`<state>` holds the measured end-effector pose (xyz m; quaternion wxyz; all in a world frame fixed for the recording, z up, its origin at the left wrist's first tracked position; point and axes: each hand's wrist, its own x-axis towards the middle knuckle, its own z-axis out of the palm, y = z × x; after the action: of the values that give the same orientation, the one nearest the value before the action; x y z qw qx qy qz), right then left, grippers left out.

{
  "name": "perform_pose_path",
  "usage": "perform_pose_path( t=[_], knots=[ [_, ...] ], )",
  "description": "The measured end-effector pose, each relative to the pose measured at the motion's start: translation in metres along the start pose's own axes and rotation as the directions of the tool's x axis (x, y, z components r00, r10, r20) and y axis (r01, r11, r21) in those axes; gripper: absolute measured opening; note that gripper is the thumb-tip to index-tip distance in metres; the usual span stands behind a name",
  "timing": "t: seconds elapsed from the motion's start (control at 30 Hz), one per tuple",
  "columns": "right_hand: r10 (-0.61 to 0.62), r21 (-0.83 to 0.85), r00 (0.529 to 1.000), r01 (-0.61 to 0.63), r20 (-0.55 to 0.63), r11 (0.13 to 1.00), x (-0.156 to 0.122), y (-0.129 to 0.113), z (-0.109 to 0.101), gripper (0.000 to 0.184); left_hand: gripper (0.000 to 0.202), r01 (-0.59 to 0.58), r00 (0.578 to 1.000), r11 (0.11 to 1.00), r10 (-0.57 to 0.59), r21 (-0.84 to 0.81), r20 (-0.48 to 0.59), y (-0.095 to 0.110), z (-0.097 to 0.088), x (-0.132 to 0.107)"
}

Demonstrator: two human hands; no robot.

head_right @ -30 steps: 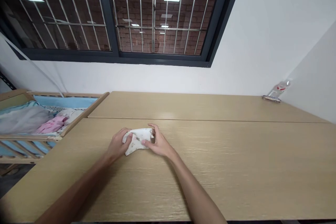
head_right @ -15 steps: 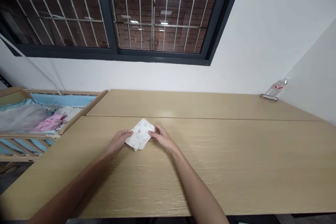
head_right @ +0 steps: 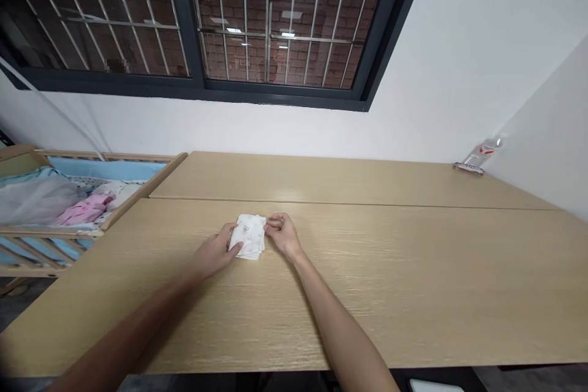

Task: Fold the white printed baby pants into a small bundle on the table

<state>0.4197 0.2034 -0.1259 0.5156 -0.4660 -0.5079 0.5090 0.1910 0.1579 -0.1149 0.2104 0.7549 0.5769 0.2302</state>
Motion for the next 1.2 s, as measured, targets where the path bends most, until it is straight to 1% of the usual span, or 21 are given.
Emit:
perform_pose_path(
  t=[0.03, 0.1, 0.2, 0.27, 0.37, 0.4, 0.43, 0.5, 0.57, 0.63, 0.67, 0.73, 0.77, 0.8, 0.87, 0.93, 1.0, 1.1, 1.2],
  knots=[
    [-0.014, -0.022, 1.000, 0.014, 0.007, 1.000, 0.001, 0.002, 0.000, 0.055, 0.050, 0.012, 1.000, 0.997, -0.012, 0.080, -0.004, 0.000, 0.002, 0.000],
    [-0.033, -0.056, 0.998, 0.036, 0.047, 0.998, 0.003, 0.006, 0.000, 0.051, 0.049, 0.006, 1.000, 0.982, -0.006, 0.188, -0.001, -0.002, 0.004, 0.000],
    [-0.063, -0.083, 0.993, 0.072, 0.104, 0.994, 0.005, 0.009, -0.001, 0.048, 0.050, -0.017, 1.000, 0.954, 0.019, 0.299, -0.006, -0.003, 0.004, 0.001],
    [-0.098, -0.125, 0.990, 0.111, 0.102, 0.986, 0.005, 0.008, -0.001, 0.043, 0.050, -0.031, 0.998, 0.928, 0.045, 0.371, -0.031, -0.001, 0.000, 0.000],
    [-0.178, -0.273, 0.982, 0.189, 0.067, 0.943, 0.000, -0.001, 0.000, 0.039, 0.045, -0.085, 0.985, 0.904, 0.140, 0.420, -0.100, 0.011, -0.005, -0.007],
    [-0.209, -0.337, 0.975, 0.224, 0.080, 0.915, -0.004, -0.006, 0.001, 0.041, 0.044, -0.127, 0.976, 0.901, 0.189, 0.415, -0.112, 0.017, -0.005, -0.010],
    [-0.243, -0.399, 0.963, 0.270, 0.118, 0.876, -0.008, -0.012, 0.002, 0.044, 0.043, -0.178, 0.963, 0.898, 0.244, 0.403, -0.116, 0.023, -0.003, -0.015],
    [-0.299, -0.501, 0.917, 0.395, 0.265, 0.770, -0.018, -0.025, 0.006, 0.050, 0.041, -0.288, 0.931, 0.884, 0.349, 0.368, -0.110, 0.035, 0.006, -0.024],
    [-0.306, -0.548, 0.840, 0.529, 0.448, 0.648, -0.030, -0.037, 0.012, 0.052, 0.038, -0.386, 0.894, 0.859, 0.438, 0.338, -0.091, 0.045, 0.020, -0.034],
    [-0.270, -0.540, 0.755, 0.627, 0.597, 0.561, -0.039, -0.044, 0.020, 0.053, 0.039, -0.438, 0.872, 0.841, 0.483, 0.318, -0.076, 0.049, 0.034, -0.041],
    [-0.246, -0.522, 0.716, 0.661, 0.653, 0.539, -0.043, -0.046, 0.023, 0.054, 0.040, -0.451, 0.869, 0.837, 0.491, 0.310, -0.061, 0.050, 0.040, -0.043],
    [-0.187, -0.483, 0.651, 0.697, 0.735, 0.530, -0.047, -0.046, 0.029, 0.053, 0.044, -0.459, 0.873, 0.839, 0.487, 0.292, -0.025, 0.049, 0.047, -0.046],
    [-0.151, -0.473, 0.631, 0.699, 0.761, 0.536, -0.047, -0.045, 0.031, 0.052, 0.046, -0.458, 0.877, 0.843, 0.480, 0.283, -0.009, 0.048, 0.049, -0.046],
    [-0.115, -0.473, 0.620, 0.693, 0.776, 0.544, -0.046, -0.043, 0.032, 0.051, 0.047, -0.458, 0.880, 0.846, 0.475, 0.273, 0.007, 0.048, 0.049, -0.046],
    [-0.053, -0.495, 0.622, 0.670, 0.782, 0.554, -0.041, -0.039, 0.032, 0.048, 0.045, -0.460, 0.883, 0.849, 0.469, 0.258, 0.030, 0.046, 0.049, -0.046],
    [-0.024, -0.527, 0.643, 0.648, 0.766, 0.550, -0.033, -0.035, 0.029, 0.047, 0.044, -0.449, 0.888, 0.854, 0.459, 0.261, 0.028, 0.046, 0.049, -0.046],
    [-0.022, -0.554, 0.666, 0.639, 0.746, 0.534, -0.021, -0.031, 0.025, 0.048, 0.047, -0.422, 0.897, 0.859, 0.442, 0.290, -0.005, 0.045, 0.050, -0.046],
    [-0.033, -0.592, 0.696, 0.634, 0.717, 0.498, -0.004, -0.026, 0.020, 0.051, 0.058, -0.387, 0.901, 0.860, 0.430, 0.333, -0.064, 0.043, 0.056, -0.045],
    [-0.030, -0.654, 0.741, 0.609, 0.670, 0.449, 0.009, -0.019, 0.017, 0.057, 0.062, -0.377, 0.904, 0.862, 0.423, 0.339, -0.068, 0.040, 0.060, -0.044]
  ],
)
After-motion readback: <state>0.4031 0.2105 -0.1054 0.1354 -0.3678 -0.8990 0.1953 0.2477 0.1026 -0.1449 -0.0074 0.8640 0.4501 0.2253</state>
